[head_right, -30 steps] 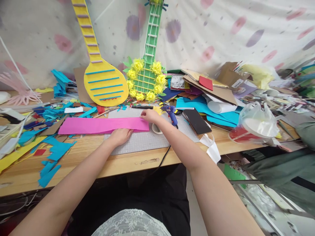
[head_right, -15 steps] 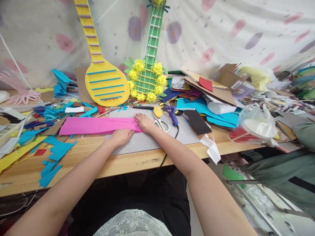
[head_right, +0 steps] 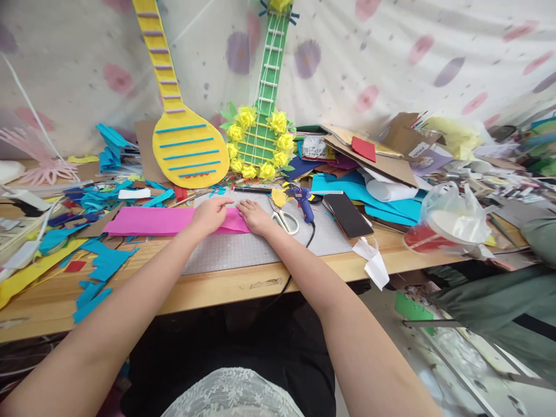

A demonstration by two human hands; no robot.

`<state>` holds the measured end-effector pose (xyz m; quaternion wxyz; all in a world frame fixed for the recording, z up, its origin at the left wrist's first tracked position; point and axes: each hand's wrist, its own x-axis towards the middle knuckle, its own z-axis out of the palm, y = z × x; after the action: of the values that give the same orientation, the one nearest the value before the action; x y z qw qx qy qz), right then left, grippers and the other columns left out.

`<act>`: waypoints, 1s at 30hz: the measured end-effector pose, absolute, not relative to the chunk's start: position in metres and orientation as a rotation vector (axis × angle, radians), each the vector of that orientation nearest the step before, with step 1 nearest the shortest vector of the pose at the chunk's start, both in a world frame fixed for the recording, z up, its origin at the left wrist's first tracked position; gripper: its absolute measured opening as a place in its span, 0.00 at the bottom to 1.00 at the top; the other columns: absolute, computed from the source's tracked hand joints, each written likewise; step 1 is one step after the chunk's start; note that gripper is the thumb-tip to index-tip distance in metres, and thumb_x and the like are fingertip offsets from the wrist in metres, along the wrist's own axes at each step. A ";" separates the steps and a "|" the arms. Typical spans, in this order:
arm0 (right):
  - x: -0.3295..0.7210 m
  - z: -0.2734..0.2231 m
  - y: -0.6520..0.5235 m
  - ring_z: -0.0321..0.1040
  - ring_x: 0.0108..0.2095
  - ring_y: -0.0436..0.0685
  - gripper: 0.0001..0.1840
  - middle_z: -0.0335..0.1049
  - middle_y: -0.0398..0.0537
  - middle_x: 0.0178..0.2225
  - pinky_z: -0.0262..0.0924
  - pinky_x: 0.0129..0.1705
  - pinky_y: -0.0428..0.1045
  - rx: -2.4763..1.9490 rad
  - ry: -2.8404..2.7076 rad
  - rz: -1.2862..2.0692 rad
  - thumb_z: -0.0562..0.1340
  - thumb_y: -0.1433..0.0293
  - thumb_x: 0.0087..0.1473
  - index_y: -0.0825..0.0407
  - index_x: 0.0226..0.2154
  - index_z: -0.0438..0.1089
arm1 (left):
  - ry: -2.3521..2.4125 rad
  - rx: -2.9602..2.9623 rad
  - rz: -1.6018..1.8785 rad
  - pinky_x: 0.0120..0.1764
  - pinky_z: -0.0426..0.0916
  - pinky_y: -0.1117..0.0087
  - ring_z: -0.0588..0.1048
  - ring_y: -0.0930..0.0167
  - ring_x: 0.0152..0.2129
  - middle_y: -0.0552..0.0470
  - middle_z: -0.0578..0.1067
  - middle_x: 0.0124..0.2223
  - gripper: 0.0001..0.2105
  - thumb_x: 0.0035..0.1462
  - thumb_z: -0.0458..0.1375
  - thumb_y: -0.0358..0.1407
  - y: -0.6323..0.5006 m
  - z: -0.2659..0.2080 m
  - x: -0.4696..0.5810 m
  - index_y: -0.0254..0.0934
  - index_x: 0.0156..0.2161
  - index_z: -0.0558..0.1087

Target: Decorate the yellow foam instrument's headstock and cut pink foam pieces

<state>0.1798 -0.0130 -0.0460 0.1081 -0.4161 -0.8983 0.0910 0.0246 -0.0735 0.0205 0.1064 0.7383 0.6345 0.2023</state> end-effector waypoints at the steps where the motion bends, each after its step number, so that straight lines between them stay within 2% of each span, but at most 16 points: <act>1: 0.180 -0.046 -0.013 0.46 0.63 0.60 0.26 0.51 0.54 0.62 0.43 0.63 0.59 -1.222 -2.643 0.263 0.44 0.66 0.63 0.56 0.60 0.56 | 1.861 2.241 0.478 0.55 0.60 0.65 0.68 0.66 0.53 0.47 0.70 0.56 0.21 0.57 0.44 0.29 -0.070 0.014 0.030 0.32 0.54 0.69; 3: 0.180 -0.045 -0.013 0.46 0.63 0.60 0.25 0.51 0.54 0.62 0.43 0.63 0.59 -1.225 -2.644 0.257 0.44 0.67 0.63 0.56 0.60 0.56 | 1.794 2.356 0.246 0.60 0.51 0.63 0.58 0.65 0.60 0.42 0.60 0.62 0.23 0.60 0.42 0.31 -0.068 -0.002 0.036 0.26 0.60 0.60; 5: 0.180 -0.045 -0.012 0.46 0.63 0.60 0.26 0.51 0.55 0.62 0.43 0.63 0.58 -1.223 -2.659 0.256 0.44 0.67 0.63 0.57 0.60 0.56 | 1.783 2.387 0.117 0.62 0.45 0.60 0.51 0.64 0.62 0.41 0.52 0.65 0.25 0.62 0.39 0.35 -0.070 -0.015 0.037 0.24 0.63 0.53; 9: 0.183 -0.045 -0.006 0.44 0.64 0.60 0.27 0.50 0.57 0.62 0.40 0.64 0.56 -1.184 -2.709 0.268 0.45 0.67 0.63 0.62 0.60 0.55 | 1.758 2.414 0.057 0.63 0.39 0.59 0.45 0.65 0.64 0.44 0.47 0.67 0.27 0.64 0.36 0.39 -0.078 -0.026 0.028 0.27 0.64 0.48; 16: 0.202 -0.043 0.004 0.42 0.64 0.59 0.28 0.48 0.58 0.63 0.40 0.64 0.57 -1.176 -2.741 0.289 0.47 0.66 0.61 0.62 0.60 0.54 | 1.730 2.451 0.080 0.62 0.38 0.55 0.43 0.64 0.64 0.43 0.46 0.67 0.28 0.63 0.37 0.44 -0.078 -0.029 0.021 0.33 0.65 0.49; 21: 0.189 -0.034 -0.012 0.41 0.65 0.60 0.28 0.47 0.57 0.63 0.40 0.64 0.59 -1.223 -2.634 0.297 0.44 0.64 0.62 0.60 0.61 0.53 | 1.740 2.442 0.062 0.61 0.36 0.49 0.43 0.63 0.64 0.44 0.46 0.67 0.28 0.62 0.39 0.46 -0.081 -0.027 0.025 0.37 0.64 0.50; 24: 0.170 -0.034 -0.028 0.41 0.65 0.59 0.31 0.47 0.58 0.63 0.40 0.64 0.57 -1.157 -2.639 0.363 0.43 0.60 0.62 0.61 0.61 0.52 | 1.753 2.438 0.082 0.61 0.36 0.47 0.44 0.62 0.64 0.43 0.46 0.67 0.28 0.61 0.41 0.43 -0.082 -0.028 0.026 0.36 0.64 0.50; 27: 0.157 -0.038 -0.039 0.39 0.65 0.60 0.34 0.42 0.57 0.65 0.37 0.64 0.58 -1.147 -2.622 0.392 0.42 0.55 0.62 0.59 0.63 0.48 | 1.744 2.422 0.121 0.61 0.35 0.48 0.44 0.62 0.64 0.43 0.46 0.67 0.30 0.59 0.44 0.38 -0.079 -0.029 0.025 0.34 0.65 0.45; 30: 0.154 -0.042 -0.043 0.38 0.65 0.59 0.36 0.40 0.57 0.65 0.37 0.64 0.58 -1.222 -2.578 0.389 0.40 0.54 0.62 0.60 0.64 0.44 | 1.707 2.317 0.226 0.62 0.38 0.53 0.44 0.64 0.64 0.45 0.44 0.67 0.31 0.59 0.43 0.38 -0.074 -0.028 0.018 0.34 0.66 0.42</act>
<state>0.1540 -0.0428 -0.0419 0.1308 -0.4207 -0.8877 0.1340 0.0178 -0.0745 -0.0279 0.1271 0.7961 0.5865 0.0776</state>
